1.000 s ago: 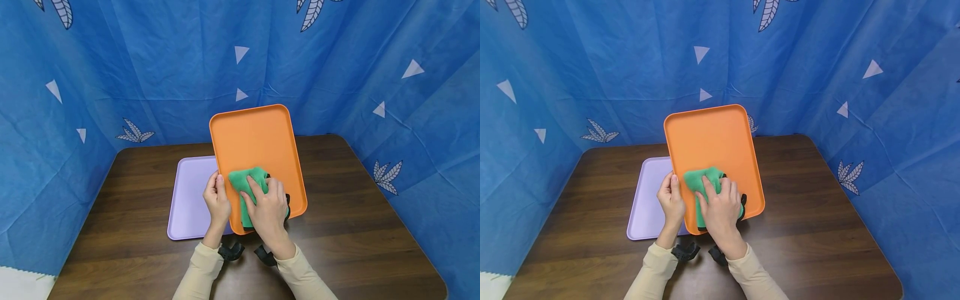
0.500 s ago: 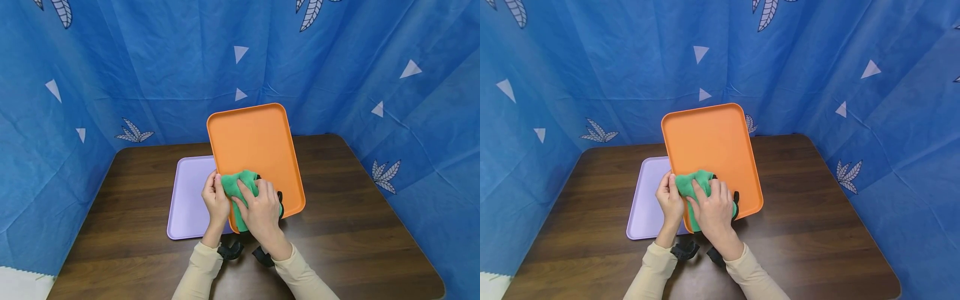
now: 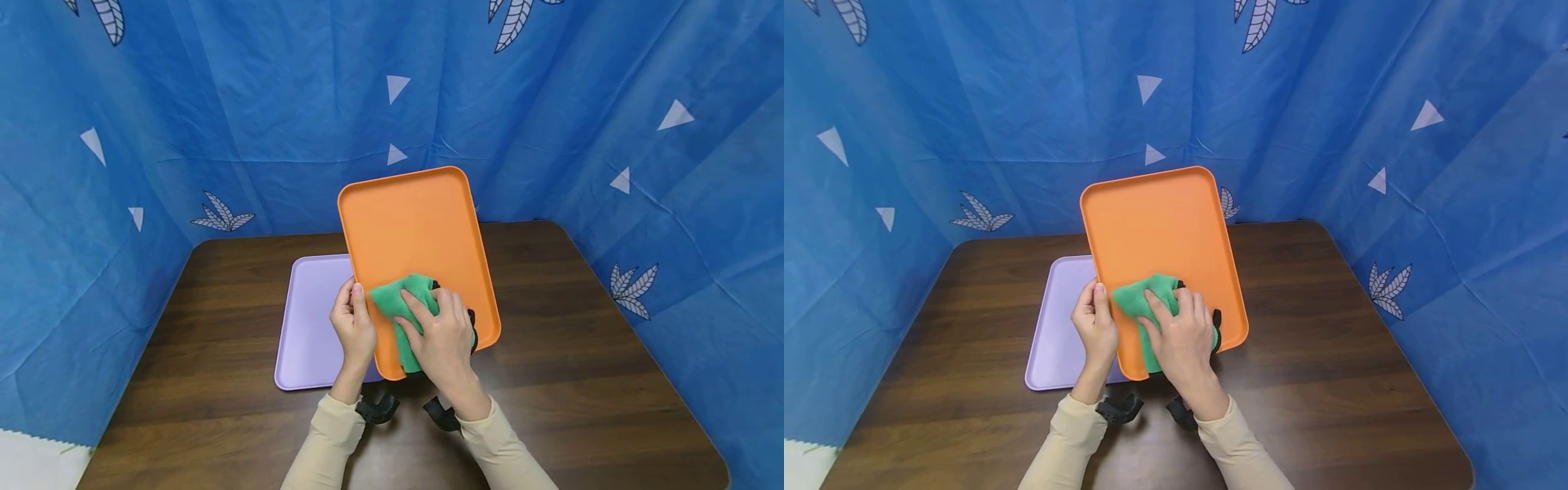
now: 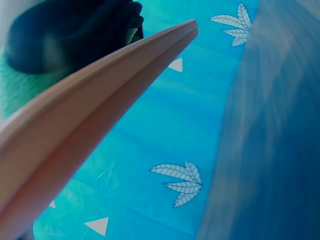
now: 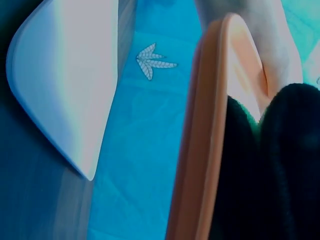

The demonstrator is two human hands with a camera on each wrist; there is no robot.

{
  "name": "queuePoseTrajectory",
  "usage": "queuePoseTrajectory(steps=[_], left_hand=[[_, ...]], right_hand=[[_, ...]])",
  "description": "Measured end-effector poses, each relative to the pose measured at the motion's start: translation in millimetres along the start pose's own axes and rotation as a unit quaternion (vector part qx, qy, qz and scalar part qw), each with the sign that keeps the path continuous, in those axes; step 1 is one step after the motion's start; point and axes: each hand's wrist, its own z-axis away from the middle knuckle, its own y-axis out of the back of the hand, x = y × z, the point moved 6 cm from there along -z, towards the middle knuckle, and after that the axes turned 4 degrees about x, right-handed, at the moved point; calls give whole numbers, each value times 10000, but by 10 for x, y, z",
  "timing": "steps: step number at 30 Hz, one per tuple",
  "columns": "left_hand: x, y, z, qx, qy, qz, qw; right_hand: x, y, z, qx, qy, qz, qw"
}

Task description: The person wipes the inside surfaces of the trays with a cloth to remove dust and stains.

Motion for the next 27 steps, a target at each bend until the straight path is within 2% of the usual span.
queuePoseTrajectory(steps=[8, 12, 21, 27], left_hand=[[-2, 36, -26, 226, -24, -147, 9996], [2, 51, -31, 236, -38, -167, 9996], [-8, 63, -31, 261, -71, -150, 9995], [-12, 70, -26, 309, -56, -104, 9995]], right_hand=[[214, 53, -21, 55, -619, 185, 9979], [338, 86, -20, 91, -945, 211, 9953], [615, 188, 17, 174, -1766, 325, 9836], [626, 185, 43, 191, -1858, 300, 9819]])
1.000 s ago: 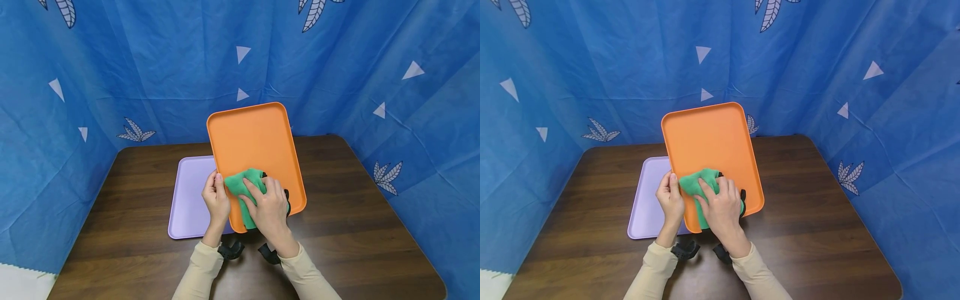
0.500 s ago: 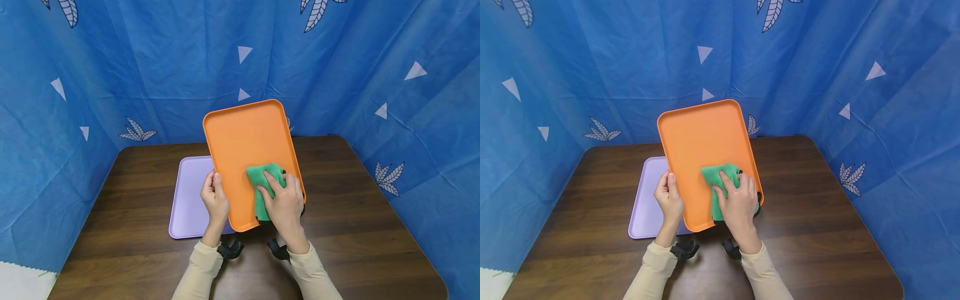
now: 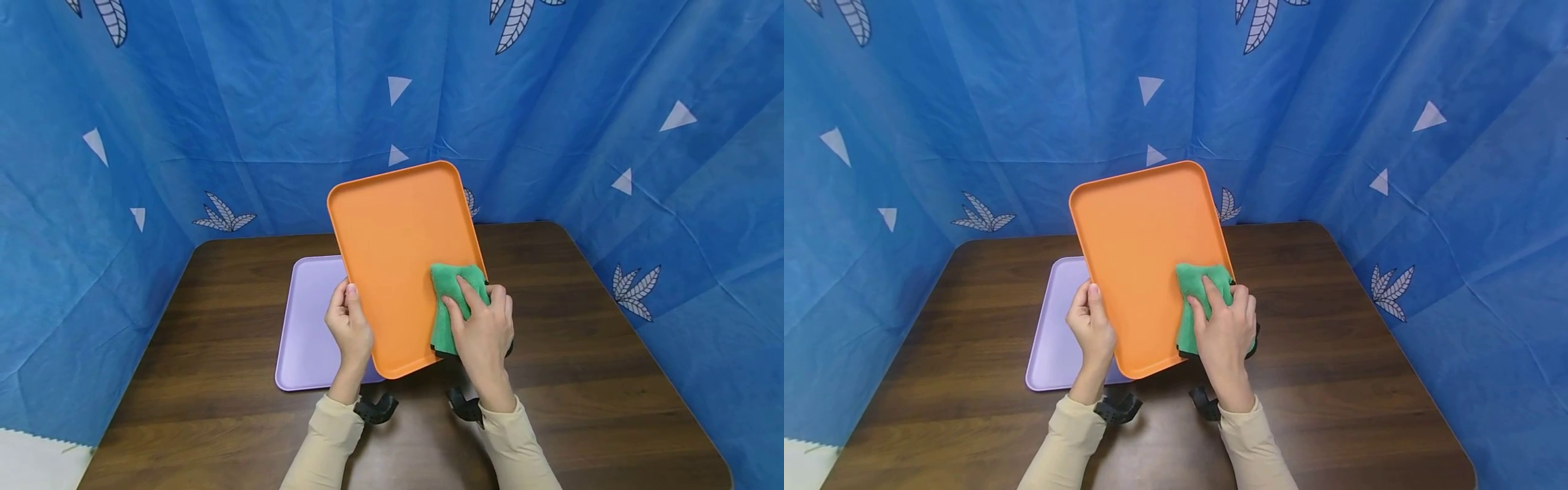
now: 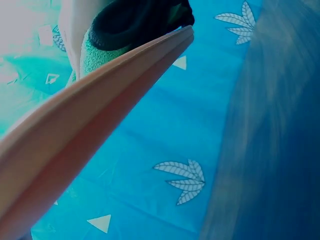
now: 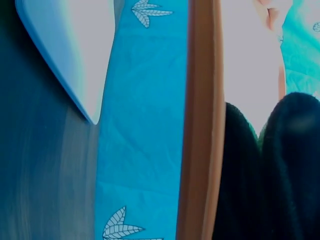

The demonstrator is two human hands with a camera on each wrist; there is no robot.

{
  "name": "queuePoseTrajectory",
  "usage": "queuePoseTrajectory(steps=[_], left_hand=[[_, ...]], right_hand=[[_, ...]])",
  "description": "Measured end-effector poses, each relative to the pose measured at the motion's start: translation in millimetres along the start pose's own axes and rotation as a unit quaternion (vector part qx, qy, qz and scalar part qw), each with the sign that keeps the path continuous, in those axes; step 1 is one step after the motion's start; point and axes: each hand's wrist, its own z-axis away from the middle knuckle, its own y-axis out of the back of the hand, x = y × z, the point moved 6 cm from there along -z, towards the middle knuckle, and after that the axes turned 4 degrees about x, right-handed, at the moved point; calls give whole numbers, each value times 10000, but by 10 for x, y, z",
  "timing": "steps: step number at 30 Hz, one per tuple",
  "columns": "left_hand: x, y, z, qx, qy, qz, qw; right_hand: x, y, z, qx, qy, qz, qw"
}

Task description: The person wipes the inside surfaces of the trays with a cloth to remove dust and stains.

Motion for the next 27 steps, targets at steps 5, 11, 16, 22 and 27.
queuePoseTrajectory(steps=[5, 11, 16, 22, 27], left_hand=[[12, -10, 12, 17, -37, 23, 10000], [3, -34, 33, -53, -3, 33, 10000], [7, -41, 32, -80, -5, 71, 9999], [-5, -37, 34, -96, 11, 101, 9999], [-25, -38, 29, -116, 65, 159, 9998]], right_hand=[[-28, -10, 47, 76, -6, 25, 10000], [-146, -40, 146, 94, 278, 22, 9996], [-293, -70, 242, 72, 587, -23, 9982], [-438, -97, 327, 45, 877, -37, 9961], [-529, -117, 375, -44, 1069, -66, 9942]])
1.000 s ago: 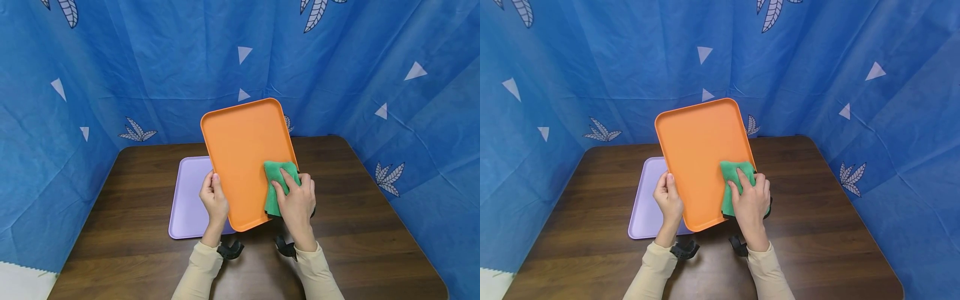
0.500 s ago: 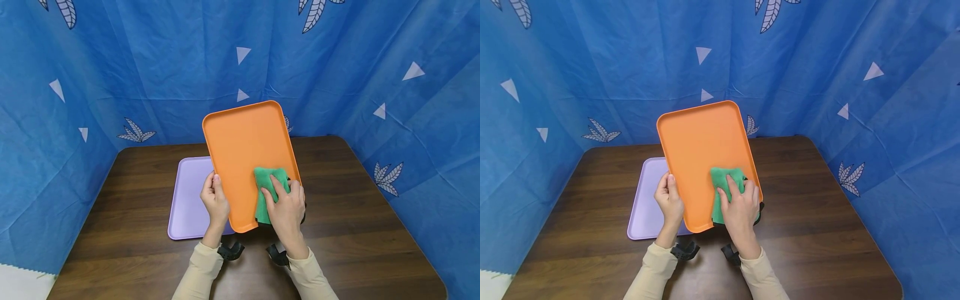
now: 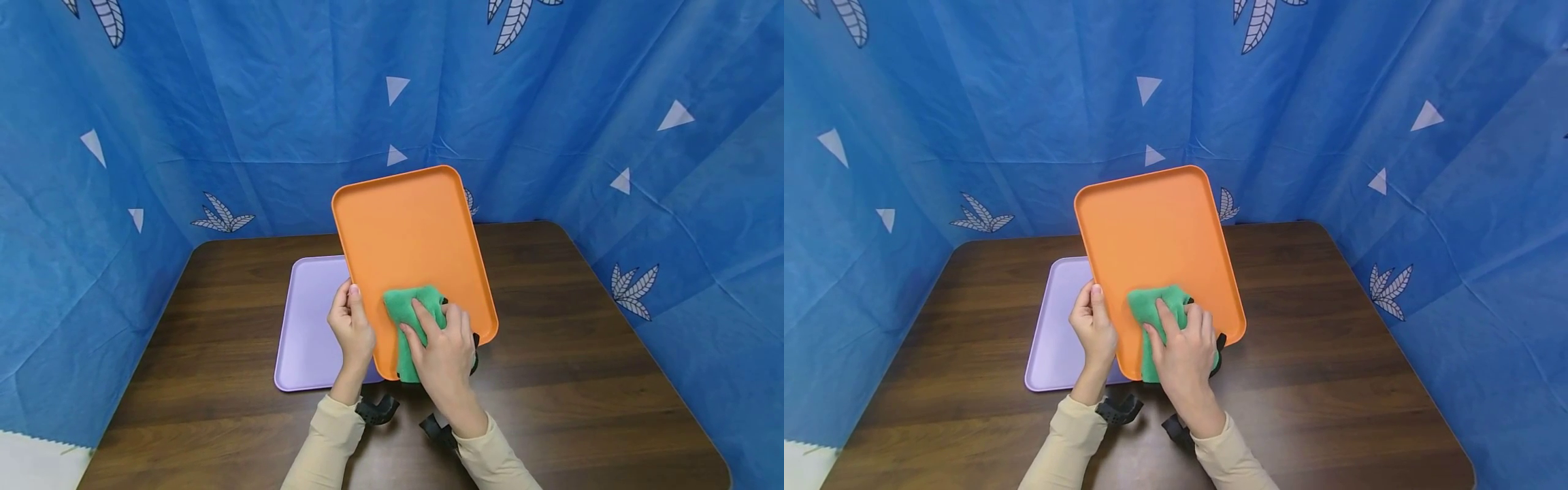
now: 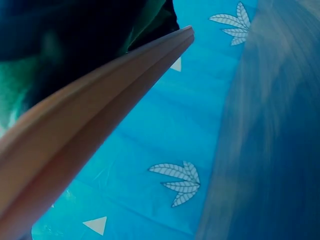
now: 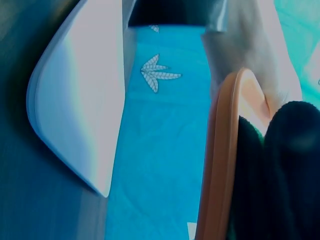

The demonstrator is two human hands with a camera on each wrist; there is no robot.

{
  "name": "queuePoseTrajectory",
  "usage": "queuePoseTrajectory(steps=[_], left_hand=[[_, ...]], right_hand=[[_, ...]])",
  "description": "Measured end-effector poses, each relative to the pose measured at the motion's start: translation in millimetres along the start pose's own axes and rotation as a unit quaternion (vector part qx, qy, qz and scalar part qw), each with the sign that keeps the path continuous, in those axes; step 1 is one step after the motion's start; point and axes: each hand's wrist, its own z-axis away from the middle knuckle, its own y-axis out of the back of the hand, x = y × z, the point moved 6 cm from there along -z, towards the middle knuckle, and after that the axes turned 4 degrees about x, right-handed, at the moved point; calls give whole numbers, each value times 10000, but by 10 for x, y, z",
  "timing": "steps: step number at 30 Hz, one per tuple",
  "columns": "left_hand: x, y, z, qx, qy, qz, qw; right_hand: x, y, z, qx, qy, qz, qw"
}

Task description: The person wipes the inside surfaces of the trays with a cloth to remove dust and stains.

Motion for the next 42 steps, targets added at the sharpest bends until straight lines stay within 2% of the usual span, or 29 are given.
queuePoseTrajectory(steps=[6, 14, 21, 31, 42], left_hand=[[-6, 13, -12, -18, -14, -216, 9998], [-24, 28, -24, -49, 191, -56, 9998], [-19, 36, -30, -73, 207, -32, 9998], [-12, 33, -20, -21, 242, 6, 9997], [5, 17, -34, -20, 109, -86, 9999]], right_hand=[[-97, -24, 19, -146, 308, -60, 9994], [-229, -42, 54, -416, 1022, -45, 9939], [-266, -48, 78, -422, 1238, -23, 9914], [-209, -24, 88, -295, 1157, -43, 9928], [49, 49, 100, -259, 627, -81, 9977]])
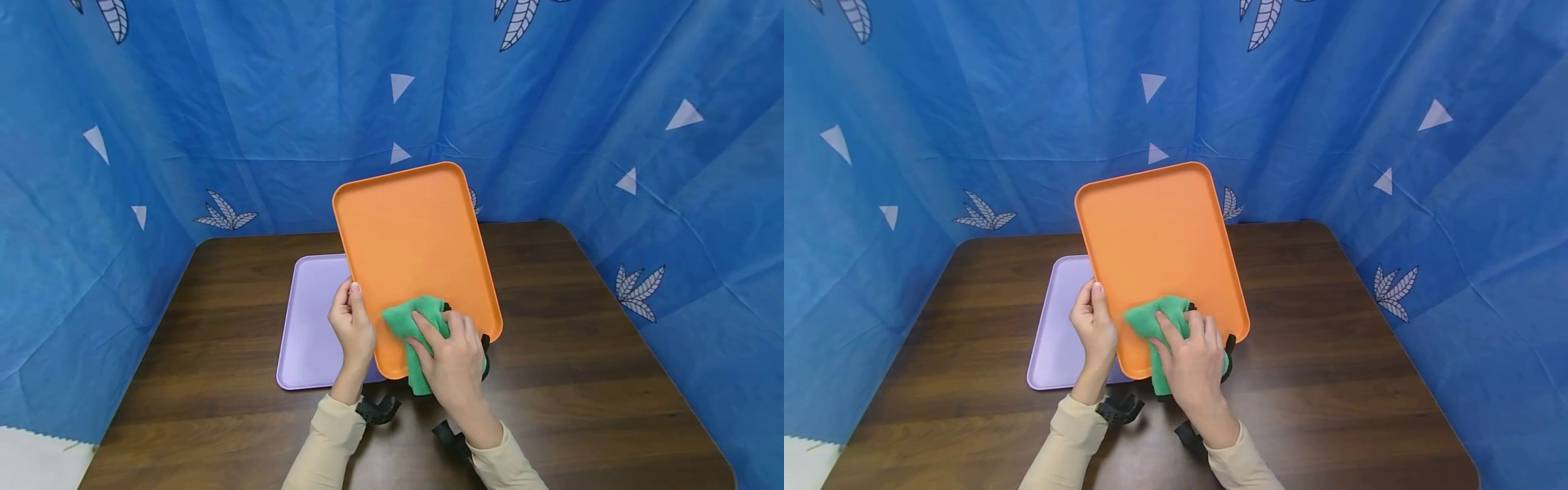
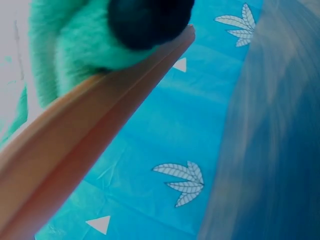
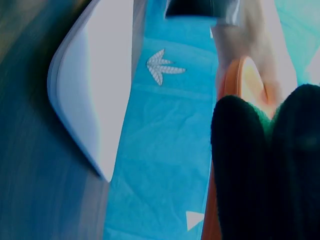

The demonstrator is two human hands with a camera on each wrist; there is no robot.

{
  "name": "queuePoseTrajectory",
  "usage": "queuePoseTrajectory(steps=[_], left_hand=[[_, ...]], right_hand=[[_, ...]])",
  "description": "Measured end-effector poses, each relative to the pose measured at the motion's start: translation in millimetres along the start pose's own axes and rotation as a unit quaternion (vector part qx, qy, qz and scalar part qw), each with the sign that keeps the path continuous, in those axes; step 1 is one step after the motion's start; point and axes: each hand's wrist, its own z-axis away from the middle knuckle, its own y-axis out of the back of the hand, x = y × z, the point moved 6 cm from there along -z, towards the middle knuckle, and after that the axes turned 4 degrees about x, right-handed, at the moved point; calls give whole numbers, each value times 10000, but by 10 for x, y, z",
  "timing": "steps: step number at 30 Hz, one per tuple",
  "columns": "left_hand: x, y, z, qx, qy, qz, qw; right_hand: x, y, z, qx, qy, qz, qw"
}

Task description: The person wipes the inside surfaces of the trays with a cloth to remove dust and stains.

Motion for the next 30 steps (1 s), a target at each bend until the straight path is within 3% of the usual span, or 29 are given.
queuePoseTrajectory(steps=[17, 30], left_hand=[[-3, 54, -37, 262, -65, -57, 9996], [-3, 64, -24, 384, -55, 6, 9992]], right_hand=[[590, 133, -20, 157, -1185, 187, 9927], [558, 101, 31, 160, -1628, 151, 9864]])
